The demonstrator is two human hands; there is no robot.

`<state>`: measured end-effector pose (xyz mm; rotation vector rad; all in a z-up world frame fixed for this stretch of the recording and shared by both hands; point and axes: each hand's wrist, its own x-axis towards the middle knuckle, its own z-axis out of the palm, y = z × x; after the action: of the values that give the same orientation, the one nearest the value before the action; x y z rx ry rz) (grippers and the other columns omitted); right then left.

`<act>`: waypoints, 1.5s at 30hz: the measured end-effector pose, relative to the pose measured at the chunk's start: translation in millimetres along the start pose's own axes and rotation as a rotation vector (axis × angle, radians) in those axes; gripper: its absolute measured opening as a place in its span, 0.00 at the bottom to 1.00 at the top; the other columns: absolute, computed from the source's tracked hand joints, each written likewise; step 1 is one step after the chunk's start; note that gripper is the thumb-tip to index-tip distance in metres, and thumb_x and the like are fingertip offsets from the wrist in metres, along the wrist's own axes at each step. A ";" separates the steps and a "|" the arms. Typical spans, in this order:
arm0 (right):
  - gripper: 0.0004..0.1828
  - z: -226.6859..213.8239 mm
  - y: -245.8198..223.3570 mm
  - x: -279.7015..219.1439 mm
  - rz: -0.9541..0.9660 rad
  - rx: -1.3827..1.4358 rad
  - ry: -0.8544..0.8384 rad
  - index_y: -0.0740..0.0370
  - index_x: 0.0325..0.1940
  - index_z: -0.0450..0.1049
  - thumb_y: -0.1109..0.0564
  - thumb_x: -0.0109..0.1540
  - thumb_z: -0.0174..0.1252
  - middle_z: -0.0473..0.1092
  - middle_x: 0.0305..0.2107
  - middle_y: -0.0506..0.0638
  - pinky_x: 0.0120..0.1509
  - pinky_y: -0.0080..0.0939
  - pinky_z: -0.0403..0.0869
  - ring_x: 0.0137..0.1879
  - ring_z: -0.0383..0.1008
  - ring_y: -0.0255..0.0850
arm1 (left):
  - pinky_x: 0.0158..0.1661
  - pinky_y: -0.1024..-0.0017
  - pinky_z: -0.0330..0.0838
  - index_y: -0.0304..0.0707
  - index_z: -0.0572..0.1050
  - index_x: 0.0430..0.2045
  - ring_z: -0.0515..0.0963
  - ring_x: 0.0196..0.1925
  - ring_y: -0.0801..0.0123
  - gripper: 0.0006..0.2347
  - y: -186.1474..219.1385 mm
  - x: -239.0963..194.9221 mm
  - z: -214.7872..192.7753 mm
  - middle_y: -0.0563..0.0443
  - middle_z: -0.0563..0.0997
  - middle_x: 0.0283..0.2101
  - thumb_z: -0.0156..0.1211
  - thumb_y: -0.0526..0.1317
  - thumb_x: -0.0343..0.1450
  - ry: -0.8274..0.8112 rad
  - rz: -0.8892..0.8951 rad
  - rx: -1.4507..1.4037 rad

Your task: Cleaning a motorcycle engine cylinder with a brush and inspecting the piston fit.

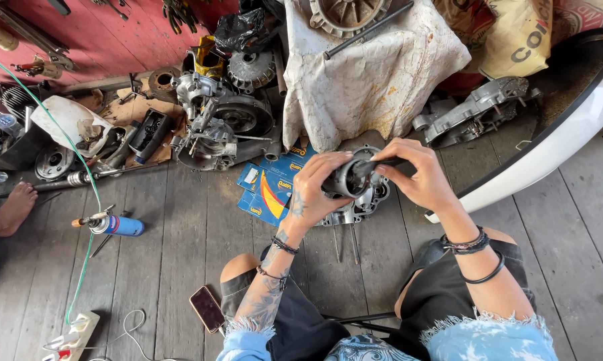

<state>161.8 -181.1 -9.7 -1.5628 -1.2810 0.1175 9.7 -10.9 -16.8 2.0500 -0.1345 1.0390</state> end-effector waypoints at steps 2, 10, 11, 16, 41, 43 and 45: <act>0.08 0.6 7.4 1.8 -0.004 -0.045 -0.009 0.58 0.44 0.81 0.63 0.61 0.67 0.77 0.31 0.50 0.61 0.45 0.66 0.42 0.78 0.44 | 0.53 0.57 0.77 0.34 0.79 0.44 0.82 0.50 0.51 0.26 2.7 -0.2 1.3 0.47 0.83 0.46 0.80 0.32 0.51 0.006 0.005 0.025; 0.08 2.1 7.9 2.3 0.009 -0.100 -0.021 0.51 0.43 0.82 0.59 0.60 0.70 0.76 0.31 0.43 0.66 0.41 0.58 0.36 0.75 0.35 | 0.54 0.63 0.77 0.37 0.79 0.45 0.82 0.52 0.55 0.25 4.7 -1.6 -4.0 0.51 0.83 0.47 0.79 0.36 0.53 0.012 0.037 0.104; 0.08 -0.3 11.1 3.1 0.004 -0.120 -0.013 0.52 0.44 0.81 0.59 0.61 0.69 0.75 0.32 0.42 0.67 0.42 0.57 0.37 0.76 0.36 | 0.54 0.62 0.77 0.37 0.79 0.45 0.82 0.52 0.55 0.25 4.7 -1.8 -5.2 0.51 0.83 0.47 0.79 0.35 0.53 0.003 0.034 0.114; 0.09 1.7 12.5 3.1 -0.019 -0.151 -0.050 0.47 0.43 0.81 0.56 0.59 0.71 0.76 0.32 0.39 0.72 0.43 0.53 0.38 0.76 0.32 | 0.54 0.59 0.77 0.37 0.79 0.45 0.82 0.52 0.53 0.26 7.0 -0.5 -8.1 0.49 0.83 0.47 0.79 0.34 0.51 -0.044 0.029 0.079; 0.06 -24.9 28.5 -4.4 0.008 -0.441 0.088 0.51 0.44 0.79 0.55 0.64 0.69 0.72 0.32 0.43 0.69 0.44 0.55 0.40 0.75 0.37 | 0.54 0.57 0.76 0.34 0.79 0.46 0.82 0.52 0.50 0.22 11.1 0.4 -3.3 0.46 0.83 0.47 0.78 0.41 0.59 -0.029 0.054 -0.182; 0.05 -23.6 22.3 -1.8 0.036 -0.296 0.114 0.50 0.45 0.79 0.56 0.66 0.69 0.73 0.32 0.42 0.66 0.41 0.57 0.40 0.76 0.38 | 0.53 0.55 0.76 0.32 0.79 0.45 0.82 0.52 0.47 0.22 12.7 3.8 -6.6 0.44 0.83 0.46 0.77 0.41 0.60 -0.038 0.050 -0.214; 0.05 -22.8 10.5 -1.8 0.024 -0.092 0.062 0.53 0.40 0.80 0.56 0.62 0.70 0.74 0.29 0.44 0.64 0.39 0.59 0.39 0.77 0.39 | 0.52 0.54 0.76 0.31 0.79 0.44 0.82 0.50 0.46 0.23 6.7 3.4 -8.1 0.43 0.83 0.46 0.78 0.42 0.59 -0.012 0.069 -0.159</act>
<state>182.3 -195.6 -8.6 -1.6480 -1.2341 0.0260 4.0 -8.8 -7.6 1.9197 -0.2868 1.0243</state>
